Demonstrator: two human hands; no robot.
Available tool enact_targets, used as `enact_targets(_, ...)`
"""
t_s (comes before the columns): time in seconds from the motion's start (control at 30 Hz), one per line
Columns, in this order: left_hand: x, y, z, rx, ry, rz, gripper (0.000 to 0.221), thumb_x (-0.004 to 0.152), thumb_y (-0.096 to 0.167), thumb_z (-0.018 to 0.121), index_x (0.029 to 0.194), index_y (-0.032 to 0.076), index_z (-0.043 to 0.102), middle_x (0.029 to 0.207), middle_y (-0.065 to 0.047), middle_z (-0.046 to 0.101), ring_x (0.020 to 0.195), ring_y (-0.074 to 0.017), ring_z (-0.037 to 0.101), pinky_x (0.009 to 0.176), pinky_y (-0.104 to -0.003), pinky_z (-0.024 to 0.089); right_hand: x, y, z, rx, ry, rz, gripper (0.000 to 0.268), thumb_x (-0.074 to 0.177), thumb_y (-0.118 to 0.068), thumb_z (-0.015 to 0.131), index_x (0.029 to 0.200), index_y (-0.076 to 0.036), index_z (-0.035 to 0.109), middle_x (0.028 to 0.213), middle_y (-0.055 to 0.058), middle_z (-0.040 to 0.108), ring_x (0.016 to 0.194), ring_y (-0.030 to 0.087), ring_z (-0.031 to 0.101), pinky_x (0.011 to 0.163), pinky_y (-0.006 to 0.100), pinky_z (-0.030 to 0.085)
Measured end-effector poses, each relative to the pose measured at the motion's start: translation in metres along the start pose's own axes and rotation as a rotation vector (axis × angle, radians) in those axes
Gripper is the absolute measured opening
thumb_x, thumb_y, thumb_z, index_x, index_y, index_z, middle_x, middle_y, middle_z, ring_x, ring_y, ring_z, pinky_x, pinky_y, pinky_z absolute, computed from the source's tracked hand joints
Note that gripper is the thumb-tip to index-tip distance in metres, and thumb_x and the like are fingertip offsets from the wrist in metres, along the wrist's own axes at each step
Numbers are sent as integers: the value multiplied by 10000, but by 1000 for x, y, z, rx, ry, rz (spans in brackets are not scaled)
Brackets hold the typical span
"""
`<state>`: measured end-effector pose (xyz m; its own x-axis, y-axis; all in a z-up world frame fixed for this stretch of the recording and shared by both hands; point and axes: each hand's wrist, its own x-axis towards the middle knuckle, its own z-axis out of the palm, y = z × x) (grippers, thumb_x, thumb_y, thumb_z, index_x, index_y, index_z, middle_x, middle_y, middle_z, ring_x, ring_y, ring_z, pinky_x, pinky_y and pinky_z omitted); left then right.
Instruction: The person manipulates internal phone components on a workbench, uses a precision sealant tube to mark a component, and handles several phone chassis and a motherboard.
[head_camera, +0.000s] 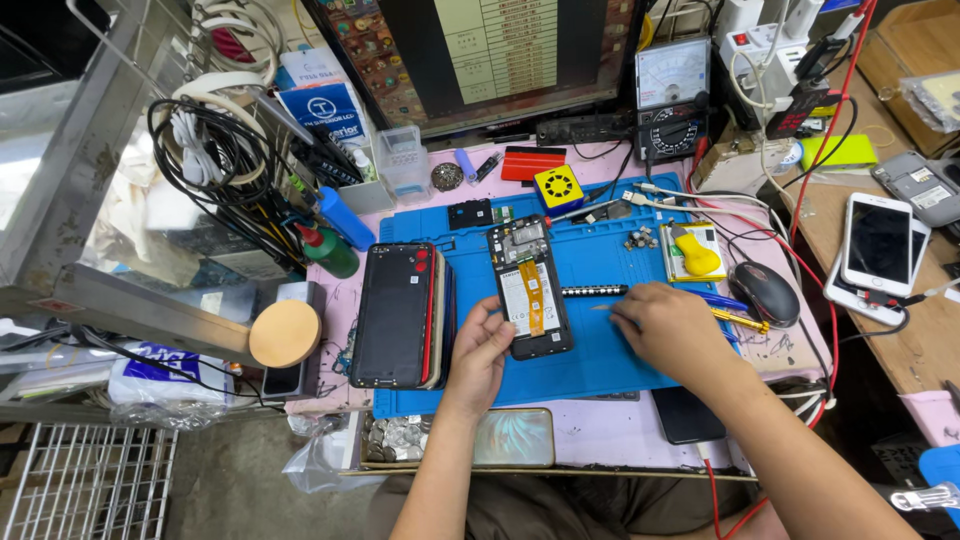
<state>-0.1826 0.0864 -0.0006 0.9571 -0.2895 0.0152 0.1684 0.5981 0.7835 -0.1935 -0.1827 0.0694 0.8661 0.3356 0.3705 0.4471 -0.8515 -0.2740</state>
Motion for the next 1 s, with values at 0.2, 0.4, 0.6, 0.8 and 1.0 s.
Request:
enact_targets(0.2, 1, -3, -5, 51, -55, -7, 437, 1013, 102, 603, 1409, -14, 459, 1242, -158, 692, 1158, -194, 641, 1013, -315, 474, 15, -4, 13, -128, -76, -5, 114, 801, -167, 724, 814, -55, 736, 843, 111, 691, 832, 311, 678, 720, 432, 553)
enact_targets(0.4, 0, -2, -2, 94, -80, 16, 446, 1015, 130, 612, 1408, -12, 453, 1254, -160, 688, 1180, -196, 628, 1046, -320, 460, 25, 0, 16, -156, -160, -38, 126, 793, -147, 695, 788, -21, 689, 829, 155, 684, 786, 350, 682, 714, 458, 559)
enact_targets(0.6, -2, -2, -3, 95, -83, 32, 450, 1019, 125, 615, 1412, -20, 450, 1266, -175, 683, 1192, -207, 618, 1065, -334, 446, 28, 0, 23, -223, -229, -10, 177, 808, -185, 668, 763, -14, 666, 773, 182, 678, 695, 369, 681, 674, 481, 561)
enact_targets(0.8, -1, -2, -1, 74, -88, 36, 464, 1018, 122, 606, 1425, -28, 440, 1284, -172, 677, 1217, -208, 611, 1084, -335, 437, 28, 4, 24, -228, -267, -49, 168, 769, -168, 682, 757, -1, 669, 768, 198, 686, 681, 379, 689, 655, 479, 567)
enact_targets(1.0, -1, 1, 1, 55, -86, 37, 486, 1019, 142, 607, 1437, -30, 429, 1310, -169, 666, 1243, -209, 602, 1098, -332, 428, 42, 2, 22, -302, -434, -18, 143, 743, -169, 704, 760, -27, 693, 791, 190, 712, 768, 371, 712, 717, 476, 576)
